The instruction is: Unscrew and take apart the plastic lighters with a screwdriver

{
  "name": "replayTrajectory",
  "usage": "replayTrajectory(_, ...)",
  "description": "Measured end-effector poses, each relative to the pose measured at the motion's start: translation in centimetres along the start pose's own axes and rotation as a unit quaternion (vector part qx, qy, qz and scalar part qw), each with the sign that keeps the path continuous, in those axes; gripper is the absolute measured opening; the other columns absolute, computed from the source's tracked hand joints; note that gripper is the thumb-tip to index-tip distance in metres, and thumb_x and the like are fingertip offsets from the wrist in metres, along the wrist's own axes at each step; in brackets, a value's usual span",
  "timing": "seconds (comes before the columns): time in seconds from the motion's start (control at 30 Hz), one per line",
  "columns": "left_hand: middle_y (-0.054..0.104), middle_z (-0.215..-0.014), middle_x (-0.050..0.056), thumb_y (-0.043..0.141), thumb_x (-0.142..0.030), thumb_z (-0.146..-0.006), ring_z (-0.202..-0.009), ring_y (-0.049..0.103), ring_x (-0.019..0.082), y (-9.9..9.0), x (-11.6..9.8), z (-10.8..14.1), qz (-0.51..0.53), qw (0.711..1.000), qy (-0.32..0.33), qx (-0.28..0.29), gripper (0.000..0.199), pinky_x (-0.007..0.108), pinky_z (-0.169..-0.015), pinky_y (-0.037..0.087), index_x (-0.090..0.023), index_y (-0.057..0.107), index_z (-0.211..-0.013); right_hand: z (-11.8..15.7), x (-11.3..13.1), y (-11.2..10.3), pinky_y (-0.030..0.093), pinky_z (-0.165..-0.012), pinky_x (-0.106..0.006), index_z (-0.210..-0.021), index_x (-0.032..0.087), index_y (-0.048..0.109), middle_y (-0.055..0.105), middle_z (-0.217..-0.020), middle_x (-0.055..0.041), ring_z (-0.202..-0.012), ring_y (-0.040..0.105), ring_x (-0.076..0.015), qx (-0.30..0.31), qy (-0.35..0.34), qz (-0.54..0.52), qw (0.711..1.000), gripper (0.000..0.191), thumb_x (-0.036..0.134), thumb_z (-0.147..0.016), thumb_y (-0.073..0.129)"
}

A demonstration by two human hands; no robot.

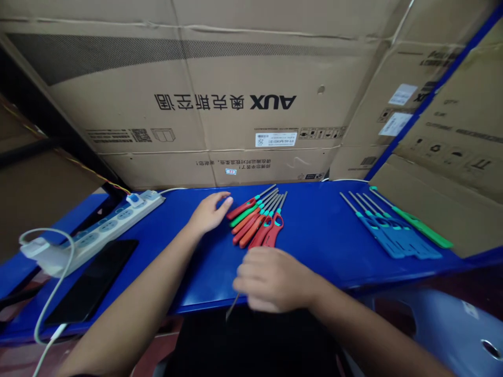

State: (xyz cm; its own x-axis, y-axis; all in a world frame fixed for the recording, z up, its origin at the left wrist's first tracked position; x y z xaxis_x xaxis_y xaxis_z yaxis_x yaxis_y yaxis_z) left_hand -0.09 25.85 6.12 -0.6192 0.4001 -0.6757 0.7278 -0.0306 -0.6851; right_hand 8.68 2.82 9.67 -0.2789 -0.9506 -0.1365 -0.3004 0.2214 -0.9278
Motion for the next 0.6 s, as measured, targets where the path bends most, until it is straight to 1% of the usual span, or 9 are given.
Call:
replayTrajectory(0.03,0.066,-0.133,0.011,0.042,-0.069,-0.090,-0.127,0.058,0.030,0.5,-1.3,0.4,-0.011,1.000,0.016,0.009,0.066,0.044,-0.114,0.040,-0.018,0.066,-0.125,1.8,-1.4,-1.3,0.049,-0.092,-0.028,-0.100,0.026,0.070,0.073,-0.091,0.0018,-0.084,0.063,-0.0154,-0.035,0.080,-0.019,0.996,0.027,0.035,-0.096,0.045)
replayTrajectory(0.07,0.064,-0.136,0.012,0.044,-0.067,-0.090,-0.129,0.056,0.030,1.2,-2.8,0.9,-0.024,0.999,0.034,0.019,0.066,0.044,-0.116,0.038,-0.018,0.064,-0.128,4.4,-3.7,-2.0,0.051,-0.088,-0.027,-0.108,0.026,0.069,0.074,-0.096,0.0004,-0.088,0.065,-0.0159,-0.052,0.204,-0.024,0.977,0.027,0.033,-0.095,0.046)
replayTrajectory(0.17,0.058,-0.144,0.013,0.044,-0.068,-0.090,-0.137,0.049,0.032,4.4,-7.4,2.2,-0.122,0.985,0.096,0.076,0.070,0.048,-0.118,0.035,-0.019,0.058,-0.138,13.2,-7.7,-3.4,0.054,-0.078,-0.035,-0.130,0.011,0.059,0.073,-0.108,-0.0148,-0.091,0.070,-0.0238,-0.081,0.411,0.025,0.908,0.041,0.025,-0.100,0.036)
replayTrajectory(0.2,0.052,-0.149,0.013,0.046,-0.074,-0.087,-0.143,0.041,0.037,5.4,-8.3,2.3,-0.152,0.981,0.082,0.084,0.077,0.053,-0.120,0.030,-0.021,0.055,-0.142,16.8,-9.2,-3.2,0.054,-0.078,-0.035,-0.134,0.016,0.058,0.072,-0.116,-0.0134,-0.093,0.070,-0.0244,-0.062,0.508,0.036,0.859,0.042,0.029,-0.101,0.035)
replayTrajectory(0.27,0.031,-0.163,0.015,0.051,-0.087,-0.074,-0.149,0.020,0.050,7.4,-9.2,2.2,-0.202,0.972,0.027,0.119,0.097,0.067,-0.118,0.022,-0.027,0.046,-0.150,23.1,-10.8,-2.3,0.054,-0.084,-0.037,-0.139,0.019,0.055,0.066,-0.133,-0.0128,-0.103,0.069,-0.0266,-0.005,0.644,0.039,0.764,0.046,0.035,-0.100,0.036)
replayTrajectory(0.3,0.020,-0.167,0.015,0.054,-0.091,-0.066,-0.149,0.012,0.055,8.4,-9.6,2.1,-0.220,0.966,0.004,0.138,0.106,0.072,-0.115,0.018,-0.030,0.042,-0.152,25.4,-11.2,-1.8,0.053,-0.085,-0.037,-0.140,0.019,0.055,0.065,-0.134,-0.0129,-0.106,0.069,-0.0270,0.024,0.685,0.042,0.727,0.048,0.035,-0.099,0.036)
replayTrajectory(0.4,0.007,-0.169,0.015,0.063,-0.092,-0.054,-0.146,0.001,0.062,11.4,-10.0,1.9,-0.255,0.942,-0.041,0.217,0.122,0.082,-0.108,0.012,-0.033,0.033,-0.156,28.9,-11.5,-1.0,0.053,-0.082,-0.038,-0.134,0.014,0.060,0.070,-0.125,-0.0165,-0.102,0.070,-0.0290,0.053,0.730,0.052,0.679,0.048,0.033,-0.096,0.039)
replayTrajectory(0.5,0.006,-0.169,0.015,0.068,-0.090,-0.048,-0.144,-0.003,0.064,12.9,-9.3,1.7,-0.282,0.921,-0.071,0.259,0.127,0.086,-0.105,0.009,-0.033,0.033,-0.156,29.7,-11.3,-0.6,0.052,-0.077,-0.037,-0.133,0.015,0.062,0.070,-0.124,-0.0155,-0.100,0.070,-0.0285,0.054,0.749,0.064,0.657,0.048,0.035,-0.095,0.038)
replayTrajectory(0.6,0.009,-0.168,0.016,0.071,-0.088,-0.046,-0.145,0.002,0.064,12.6,-8.6,1.5,-0.278,0.924,-0.063,0.257,0.126,0.084,-0.105,0.014,-0.033,0.037,-0.154,29.6,-11.2,-0.3,0.051,-0.075,-0.036,-0.134,0.016,0.061,0.070,-0.126,-0.0138,-0.102,0.070,-0.0287,0.054,0.752,0.065,0.654,0.050,0.036,-0.096,0.036)
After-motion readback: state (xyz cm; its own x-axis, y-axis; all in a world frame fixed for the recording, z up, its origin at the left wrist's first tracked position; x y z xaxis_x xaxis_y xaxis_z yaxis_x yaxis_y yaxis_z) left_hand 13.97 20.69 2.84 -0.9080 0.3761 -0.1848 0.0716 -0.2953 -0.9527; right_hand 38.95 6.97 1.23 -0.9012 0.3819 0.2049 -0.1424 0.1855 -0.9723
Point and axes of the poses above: each hand's wrist, its own z-axis away from the middle knuckle, its own y-axis out of the palm, x = y × z, the point moved 9 cm from there along -z, towards the middle knuckle
